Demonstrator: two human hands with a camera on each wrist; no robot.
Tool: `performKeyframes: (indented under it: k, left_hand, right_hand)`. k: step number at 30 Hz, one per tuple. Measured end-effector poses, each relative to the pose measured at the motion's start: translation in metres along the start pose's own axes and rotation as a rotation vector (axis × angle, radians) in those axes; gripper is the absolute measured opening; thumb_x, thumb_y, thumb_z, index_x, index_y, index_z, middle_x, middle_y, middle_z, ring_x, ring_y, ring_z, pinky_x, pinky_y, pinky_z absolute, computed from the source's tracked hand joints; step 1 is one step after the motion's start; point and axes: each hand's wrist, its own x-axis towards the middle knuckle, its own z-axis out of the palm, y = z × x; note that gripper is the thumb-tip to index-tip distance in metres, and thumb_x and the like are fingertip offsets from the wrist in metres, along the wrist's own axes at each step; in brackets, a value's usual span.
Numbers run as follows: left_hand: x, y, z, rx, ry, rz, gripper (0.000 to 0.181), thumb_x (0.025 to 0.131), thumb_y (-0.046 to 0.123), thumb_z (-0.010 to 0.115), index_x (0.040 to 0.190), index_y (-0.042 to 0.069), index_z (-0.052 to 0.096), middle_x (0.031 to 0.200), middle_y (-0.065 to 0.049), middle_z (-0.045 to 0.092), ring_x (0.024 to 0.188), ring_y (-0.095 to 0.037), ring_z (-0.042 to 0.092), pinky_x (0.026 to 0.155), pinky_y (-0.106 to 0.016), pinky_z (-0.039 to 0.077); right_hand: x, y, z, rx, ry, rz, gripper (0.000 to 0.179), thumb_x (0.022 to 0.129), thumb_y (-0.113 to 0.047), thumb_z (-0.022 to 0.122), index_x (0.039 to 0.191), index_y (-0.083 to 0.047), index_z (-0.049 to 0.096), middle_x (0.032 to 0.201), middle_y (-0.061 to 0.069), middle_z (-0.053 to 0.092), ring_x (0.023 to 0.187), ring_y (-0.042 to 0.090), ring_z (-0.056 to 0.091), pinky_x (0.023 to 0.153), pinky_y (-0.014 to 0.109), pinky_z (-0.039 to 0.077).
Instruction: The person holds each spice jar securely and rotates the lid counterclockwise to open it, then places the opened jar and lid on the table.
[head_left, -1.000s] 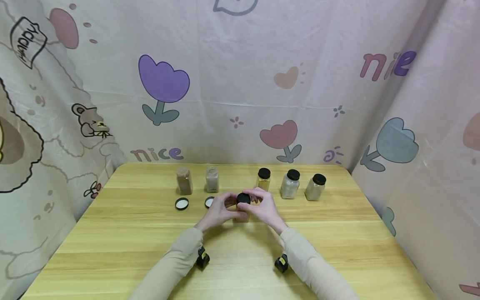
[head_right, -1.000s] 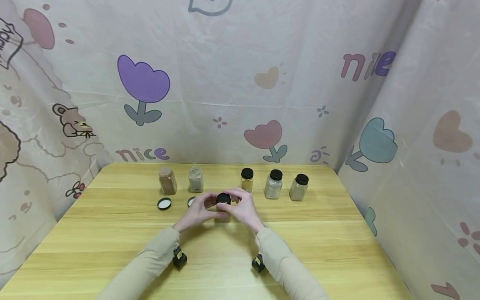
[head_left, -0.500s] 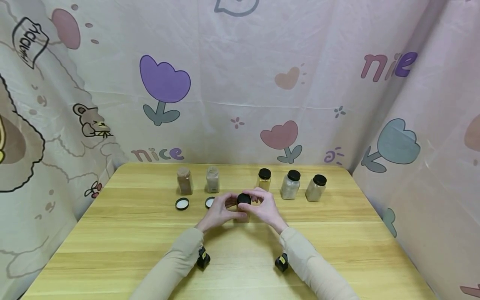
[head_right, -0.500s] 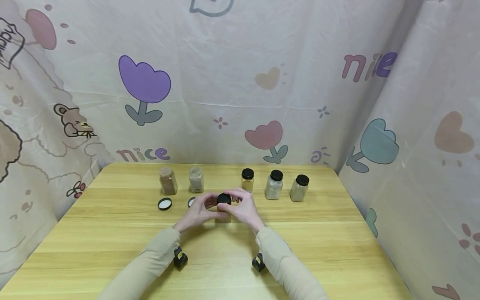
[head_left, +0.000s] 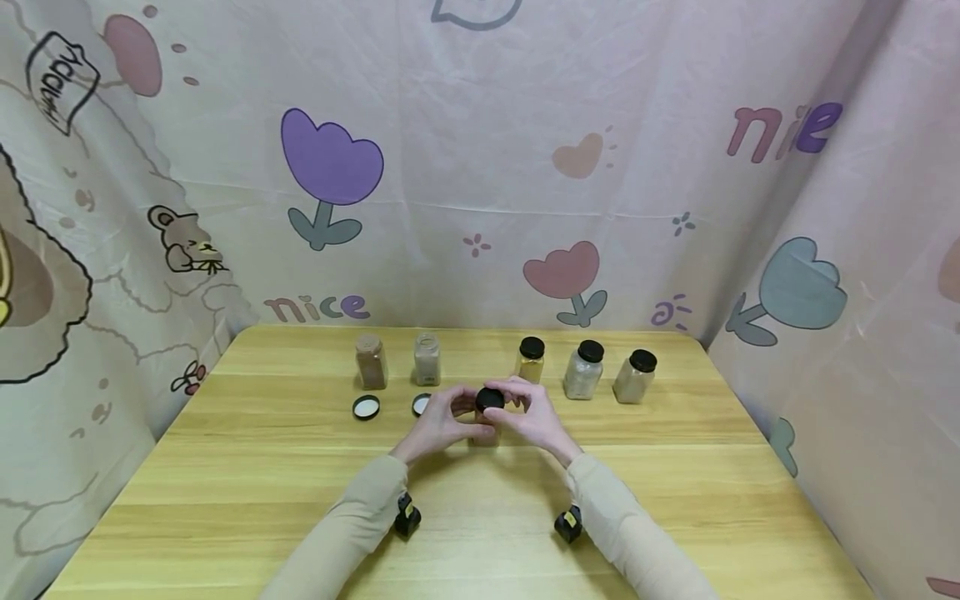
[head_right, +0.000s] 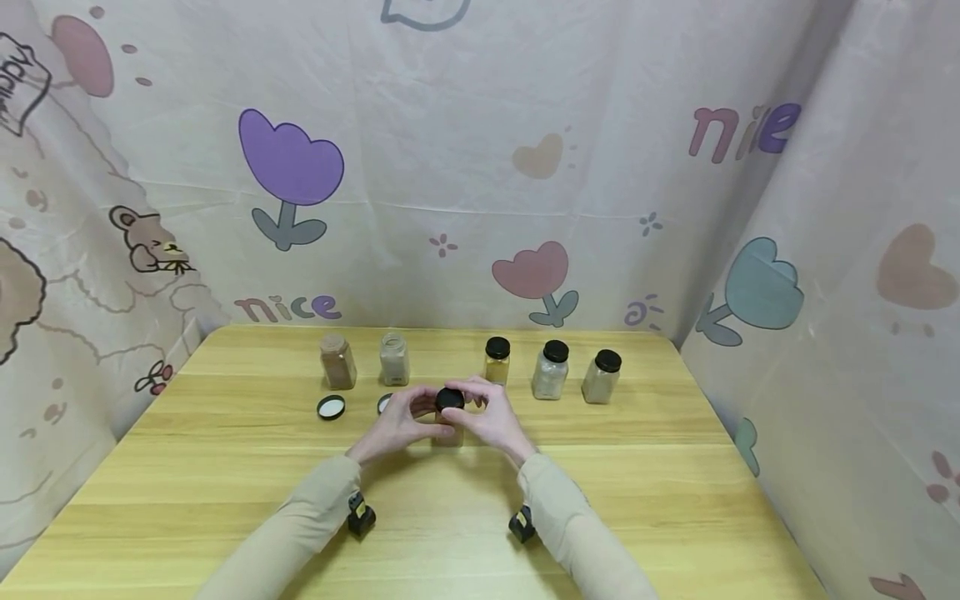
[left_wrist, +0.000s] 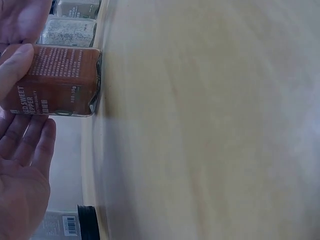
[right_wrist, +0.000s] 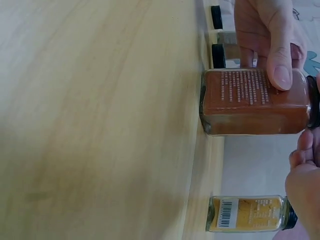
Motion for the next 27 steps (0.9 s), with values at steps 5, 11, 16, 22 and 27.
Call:
performKeyframes:
  k: [5,11,16,22,27]
  left_hand:
    - [0.0,0.002,0.001,0.013,0.008,-0.006,0.049,0.077,0.012,0.088,0.118,-0.001,0.064,0.118,-0.019,0.07,0.111,-0.033,0.069,0.1,-0.04,0.057]
    - [0.0,0.001,0.002,0.024,0.014,-0.012,0.049,0.078,0.012,0.087,0.119,-0.002,0.063,0.117,-0.019,0.07,0.11,-0.032,0.07,0.099,-0.039,0.057]
    - [0.0,0.001,0.002,0.025,0.02,-0.011,0.049,0.078,0.012,0.087,0.119,-0.001,0.064,0.117,-0.018,0.07,0.11,-0.032,0.07,0.098,-0.04,0.057]
    - [-0.001,0.002,0.002,0.008,0.007,-0.02,0.048,0.078,0.012,0.087,0.118,0.0,0.064,0.117,-0.018,0.071,0.11,-0.031,0.071,0.097,-0.04,0.058]
    - [-0.001,0.003,0.001,-0.016,-0.006,-0.028,0.048,0.079,0.012,0.087,0.119,-0.001,0.063,0.117,-0.019,0.07,0.109,-0.031,0.07,0.098,-0.043,0.057]
  right_hand:
    - [0.0,0.014,-0.001,-0.049,-0.026,0.028,0.039,0.088,0.0,0.073,0.126,0.005,0.065,0.115,0.023,0.068,0.095,0.042,0.047,0.078,0.039,0.039]
    - [0.001,0.037,0.005,-0.078,0.058,0.026,0.047,0.084,-0.008,0.081,0.128,-0.007,0.065,0.114,0.016,0.063,0.095,0.034,0.044,0.075,0.036,0.036]
    - [0.003,0.032,0.007,-0.099,0.114,0.038,0.047,0.08,-0.011,0.085,0.123,-0.01,0.068,0.106,0.013,0.064,0.09,0.028,0.046,0.075,0.03,0.036]
    - [0.003,0.033,0.006,-0.115,0.121,0.032,0.042,0.08,-0.01,0.085,0.119,-0.008,0.071,0.11,0.013,0.07,0.092,0.025,0.05,0.078,0.028,0.037]
    - [0.002,0.032,0.003,-0.107,0.091,0.03,0.038,0.082,-0.009,0.082,0.118,-0.006,0.072,0.112,0.014,0.072,0.091,0.028,0.051,0.077,0.027,0.037]
